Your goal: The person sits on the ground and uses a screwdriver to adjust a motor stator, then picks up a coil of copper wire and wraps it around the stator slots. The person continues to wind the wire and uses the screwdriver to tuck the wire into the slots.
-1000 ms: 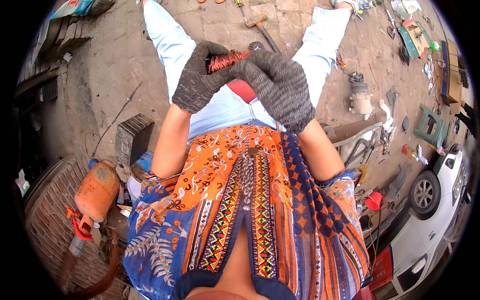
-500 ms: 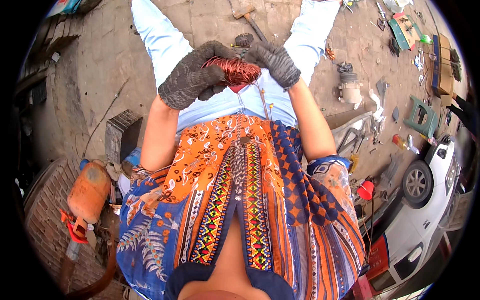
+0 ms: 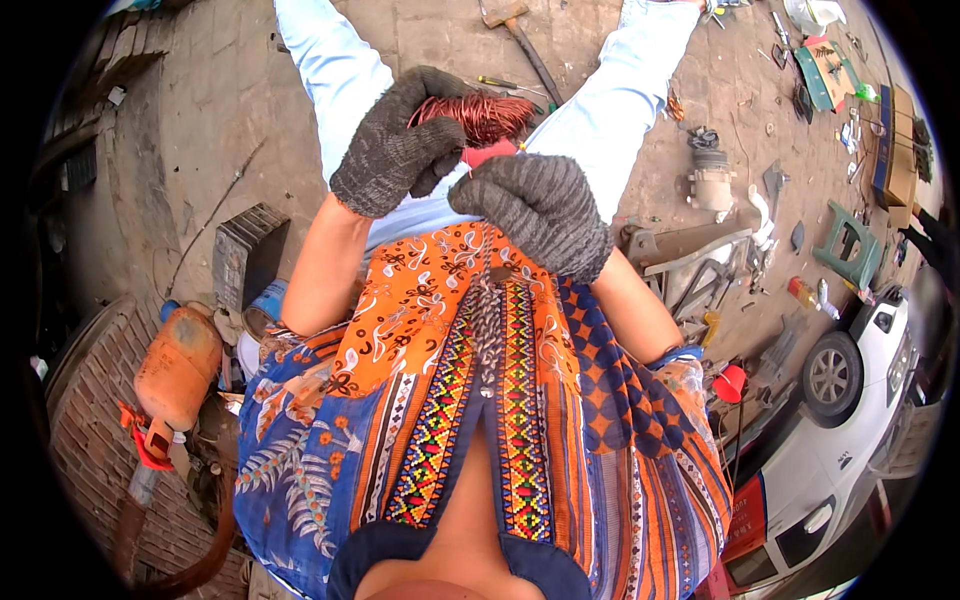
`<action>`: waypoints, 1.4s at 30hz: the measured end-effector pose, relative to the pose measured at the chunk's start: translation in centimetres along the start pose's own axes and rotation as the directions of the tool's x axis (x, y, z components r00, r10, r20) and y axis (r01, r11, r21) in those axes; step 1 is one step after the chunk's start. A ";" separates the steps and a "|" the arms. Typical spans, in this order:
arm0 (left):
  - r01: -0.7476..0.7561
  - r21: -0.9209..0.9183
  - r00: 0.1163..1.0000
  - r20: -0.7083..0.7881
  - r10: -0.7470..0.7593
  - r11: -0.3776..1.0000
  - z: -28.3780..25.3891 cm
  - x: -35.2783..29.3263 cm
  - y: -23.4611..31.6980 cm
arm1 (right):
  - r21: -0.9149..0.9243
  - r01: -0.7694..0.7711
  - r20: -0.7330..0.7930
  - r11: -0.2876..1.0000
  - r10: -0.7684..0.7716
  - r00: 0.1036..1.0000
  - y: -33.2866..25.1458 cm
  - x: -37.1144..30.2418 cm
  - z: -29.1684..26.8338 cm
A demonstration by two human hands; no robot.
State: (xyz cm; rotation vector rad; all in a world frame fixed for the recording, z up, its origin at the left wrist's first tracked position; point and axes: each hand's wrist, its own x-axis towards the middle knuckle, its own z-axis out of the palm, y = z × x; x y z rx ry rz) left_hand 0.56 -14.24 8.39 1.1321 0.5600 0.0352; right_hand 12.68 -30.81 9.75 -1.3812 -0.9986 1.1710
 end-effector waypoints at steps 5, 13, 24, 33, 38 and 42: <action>-0.499 0.028 0.865 0.077 0.496 0.866 -0.2 0.8 -2.7 | 0.216 -0.272 0.052 0.938 0.267 0.962 5.8 -0.3 -1.3; -0.397 0.798 0.895 0.228 0.384 0.454 0.1 1.4 -1.0 | -0.226 -0.045 -0.167 0.973 0.007 0.986 1.3 5.1 -5.6; 0.128 -0.026 0.992 0.015 -0.127 0.991 -0.4 1.7 -3.0 | -0.708 0.099 -0.065 0.699 -0.204 0.977 1.3 -0.5 1.0; 0.036 0.232 0.975 0.206 -0.085 0.972 -1.0 2.3 -1.2 | 0.073 -0.299 -0.091 0.952 0.304 0.948 12.5 2.6 -7.4; -0.257 0.849 0.966 0.206 0.159 0.462 -0.2 2.9 -2.7 | -0.331 -0.079 -0.107 0.940 0.046 0.993 8.9 5.7 -7.1; -0.292 0.579 0.927 -0.025 0.375 0.761 -2.7 4.6 -7.0 | -0.529 -0.040 -0.208 0.848 -0.084 0.975 3.1 4.3 -2.0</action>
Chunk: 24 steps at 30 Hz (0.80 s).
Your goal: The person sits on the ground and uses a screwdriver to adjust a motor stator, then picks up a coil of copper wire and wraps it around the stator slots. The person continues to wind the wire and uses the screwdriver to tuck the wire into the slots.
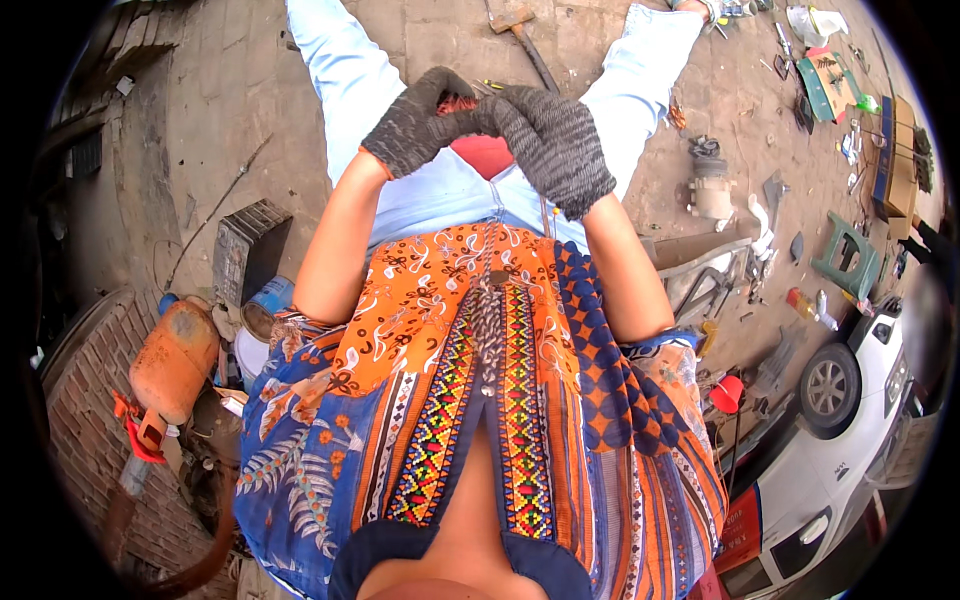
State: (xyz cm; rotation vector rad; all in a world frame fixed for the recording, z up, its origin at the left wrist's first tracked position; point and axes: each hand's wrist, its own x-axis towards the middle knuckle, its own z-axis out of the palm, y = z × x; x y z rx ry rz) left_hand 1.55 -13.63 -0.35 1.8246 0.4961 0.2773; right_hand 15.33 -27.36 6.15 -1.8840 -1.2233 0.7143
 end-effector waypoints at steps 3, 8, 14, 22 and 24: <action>0.428 -0.368 0.901 0.247 -0.358 0.825 -2.0 -0.2 3.6 | 0.244 -0.104 -0.009 0.964 0.110 0.994 -1.7 -2.8 1.2; 0.332 -0.690 0.928 0.116 -0.355 0.642 1.7 -1.1 2.7 | 0.010 -0.066 -0.025 0.998 0.066 0.997 -0.5 -4.5 4.8; -0.086 -0.584 0.985 -0.169 -0.017 0.807 1.5 -0.1 2.2 | 0.592 -0.364 0.386 0.719 0.144 0.911 2.3 -1.5 2.5; -0.137 -0.151 0.954 0.245 0.171 0.979 -5.2 -0.1 7.9 | 0.353 -0.026 0.305 0.935 -0.089 0.948 2.7 6.5 -4.6; -0.268 0.320 0.953 0.229 0.200 0.909 -5.1 -0.2 9.3 | 0.150 0.054 0.242 0.987 -0.090 0.966 -1.9 6.4 -6.1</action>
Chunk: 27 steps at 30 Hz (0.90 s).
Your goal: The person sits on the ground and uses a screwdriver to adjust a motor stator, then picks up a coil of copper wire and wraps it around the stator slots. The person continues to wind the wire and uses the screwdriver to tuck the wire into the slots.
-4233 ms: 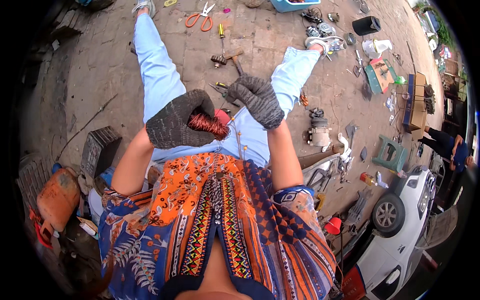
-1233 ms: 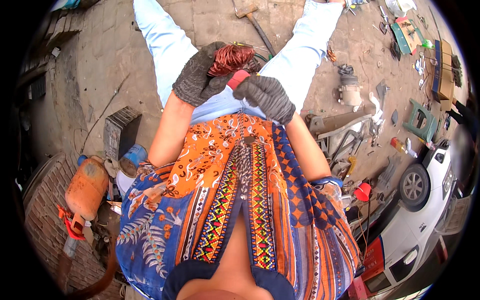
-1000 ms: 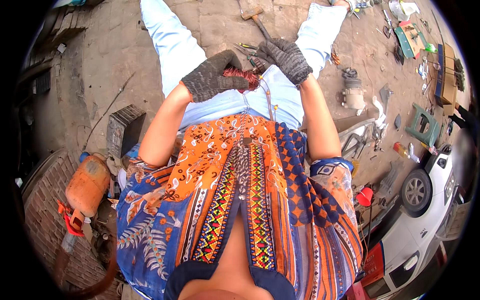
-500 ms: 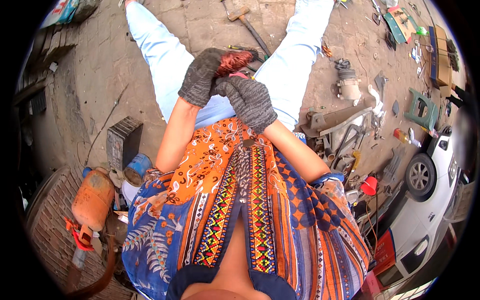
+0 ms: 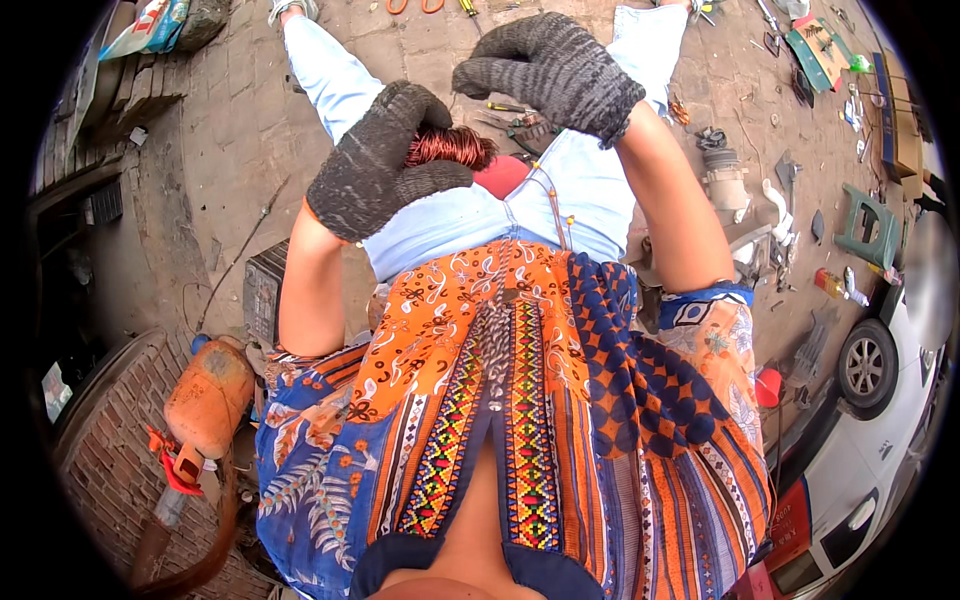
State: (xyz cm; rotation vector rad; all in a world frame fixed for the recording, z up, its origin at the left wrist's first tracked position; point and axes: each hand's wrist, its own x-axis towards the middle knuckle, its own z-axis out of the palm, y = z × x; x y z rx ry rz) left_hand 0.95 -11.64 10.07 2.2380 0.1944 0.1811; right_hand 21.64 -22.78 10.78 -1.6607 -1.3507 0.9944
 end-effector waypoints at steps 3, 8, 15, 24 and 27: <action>-0.012 0.124 0.994 -0.102 0.025 0.992 -1.1 0.7 1.5 | 0.051 0.001 -0.101 0.999 0.004 0.995 -4.0 -1.6 0.6; 0.146 -0.218 0.921 -0.327 -0.214 0.965 -0.2 0.0 1.1 | 0.281 0.028 -0.235 0.959 0.040 0.971 -4.3 -5.5 4.8; 0.190 -0.776 0.882 -0.133 -0.452 0.601 3.0 -0.2 -0.5 | 0.553 -0.153 0.012 0.819 0.176 0.984 1.0 -6.7 9.7; 0.142 -0.169 0.989 -0.007 -0.146 0.975 3.6 -0.7 -2.9 | 0.452 -0.158 0.018 0.878 0.168 0.986 14.4 -1.9 8.8; 0.418 0.099 0.908 -0.012 -0.419 0.903 5.1 -1.9 -3.6 | 0.230 -0.220 -0.014 0.948 0.229 0.973 11.1 -0.3 7.5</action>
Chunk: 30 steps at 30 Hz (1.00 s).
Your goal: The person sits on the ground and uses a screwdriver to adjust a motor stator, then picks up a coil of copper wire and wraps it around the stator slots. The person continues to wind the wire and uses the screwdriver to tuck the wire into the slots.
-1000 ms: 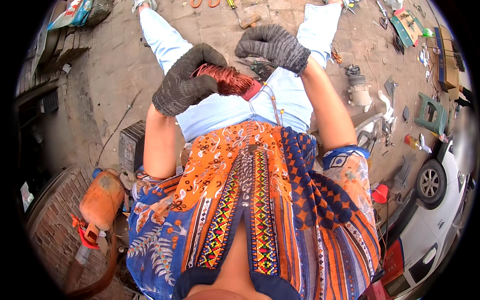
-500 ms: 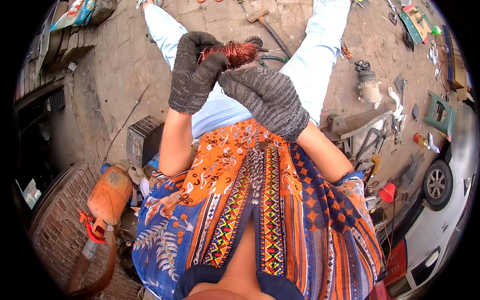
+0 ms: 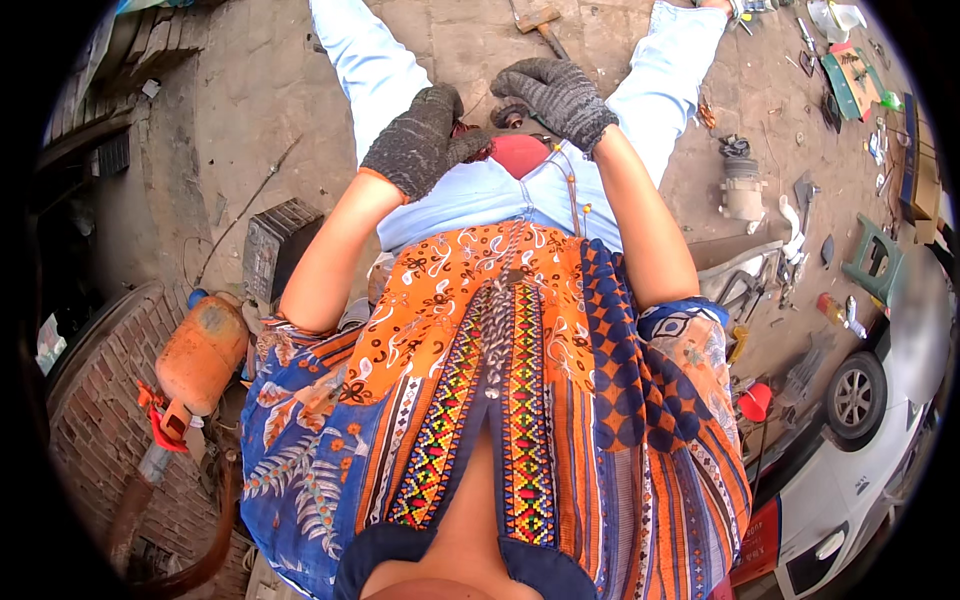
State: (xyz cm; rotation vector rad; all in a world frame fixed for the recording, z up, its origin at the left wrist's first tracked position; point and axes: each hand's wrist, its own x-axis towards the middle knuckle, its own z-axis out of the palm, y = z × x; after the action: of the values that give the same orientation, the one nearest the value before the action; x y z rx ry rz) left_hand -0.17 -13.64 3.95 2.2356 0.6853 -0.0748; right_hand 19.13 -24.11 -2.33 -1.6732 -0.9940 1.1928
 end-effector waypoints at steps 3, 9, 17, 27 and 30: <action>0.025 0.116 0.996 -0.089 -0.015 0.993 0.1 1.6 -0.1 | -0.274 0.027 -0.088 0.961 -0.053 0.995 -5.9 -2.4 1.5; 0.046 -0.818 0.960 -0.122 -0.252 0.573 2.5 4.9 0.0 | -0.345 0.313 -0.357 0.885 -0.432 0.829 -6.0 -5.1 4.6; -0.233 -0.553 0.927 -0.376 0.010 0.800 4.4 7.9 0.1 | 0.167 0.081 -0.314 0.983 -0.024 0.949 -4.6 -6.9 1.6; 0.178 -0.869 0.984 0.167 -0.066 0.462 -0.6 5.0 4.9 | 0.484 0.054 -0.181 0.874 0.040 0.983 4.9 -5.7 2.7; 0.205 -0.739 0.947 0.315 0.061 0.641 -2.5 4.7 5.3 | 0.254 0.231 -0.327 0.939 -0.141 0.935 12.6 -3.9 0.5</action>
State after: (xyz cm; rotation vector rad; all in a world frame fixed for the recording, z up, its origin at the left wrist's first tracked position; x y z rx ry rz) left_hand 6.02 -12.68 7.98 1.3162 0.4941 -0.1460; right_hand 19.45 -31.89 -13.03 -1.4382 -0.7289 0.8725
